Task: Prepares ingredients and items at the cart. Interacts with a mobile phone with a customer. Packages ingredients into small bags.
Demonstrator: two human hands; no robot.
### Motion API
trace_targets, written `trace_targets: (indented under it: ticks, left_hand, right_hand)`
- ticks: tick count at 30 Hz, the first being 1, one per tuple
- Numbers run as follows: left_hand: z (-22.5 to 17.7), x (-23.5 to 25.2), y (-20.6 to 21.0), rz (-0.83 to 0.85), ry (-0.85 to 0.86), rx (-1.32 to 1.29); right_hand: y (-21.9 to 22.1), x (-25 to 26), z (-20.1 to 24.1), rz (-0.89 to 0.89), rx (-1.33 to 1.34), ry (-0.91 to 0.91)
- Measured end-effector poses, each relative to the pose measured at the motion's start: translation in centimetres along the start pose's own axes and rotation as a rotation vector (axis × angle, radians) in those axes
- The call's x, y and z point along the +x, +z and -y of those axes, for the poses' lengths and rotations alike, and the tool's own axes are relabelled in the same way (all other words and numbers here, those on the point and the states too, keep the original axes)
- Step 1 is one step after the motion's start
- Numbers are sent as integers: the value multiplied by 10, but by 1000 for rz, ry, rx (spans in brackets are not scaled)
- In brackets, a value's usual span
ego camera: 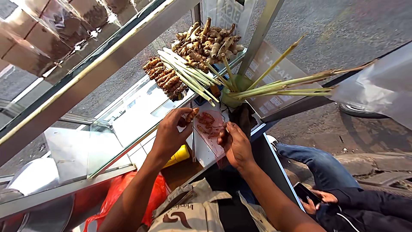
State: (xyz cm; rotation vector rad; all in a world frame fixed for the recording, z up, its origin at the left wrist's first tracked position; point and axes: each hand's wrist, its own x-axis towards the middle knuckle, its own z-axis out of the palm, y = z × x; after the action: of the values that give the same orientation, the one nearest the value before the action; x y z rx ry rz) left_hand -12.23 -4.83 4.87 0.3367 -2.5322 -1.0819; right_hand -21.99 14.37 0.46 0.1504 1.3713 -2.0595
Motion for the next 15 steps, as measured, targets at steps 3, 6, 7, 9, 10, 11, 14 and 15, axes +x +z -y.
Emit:
trace_targets:
  ticks: [3, 6, 7, 9, 10, 11, 14, 15]
  left_hand:
    - [21, 29, -35, -103, -39, 15]
    - [44, 65, -65, -190, -151, -23]
    - [53, 78, -74, -207, -182, -20]
    - [74, 103, -87, -206, -223, 21]
    - [85, 115, -91, -207, -239, 53]
    - [95, 126, -93, -196, -258, 78]
    - [117, 153, -93, -134, -289, 127]
    - [123, 159, -91, -108, -276, 138]
  right_hand:
    - [-3, 1, -3, 27, 27, 65]
    - [-2, -2, -6, 77, 47, 118]
    - [-2, -3, -8, 91, 64, 126]
    - [-3, -4, -9, 107, 101, 131]
    - [-2, -5, -9, 113, 109, 126]
    - [-2, -5, -8, 115, 105, 120]
    - [-1, -5, -6, 107, 48, 96]
    - [-2, -5, -6, 100, 33, 95]
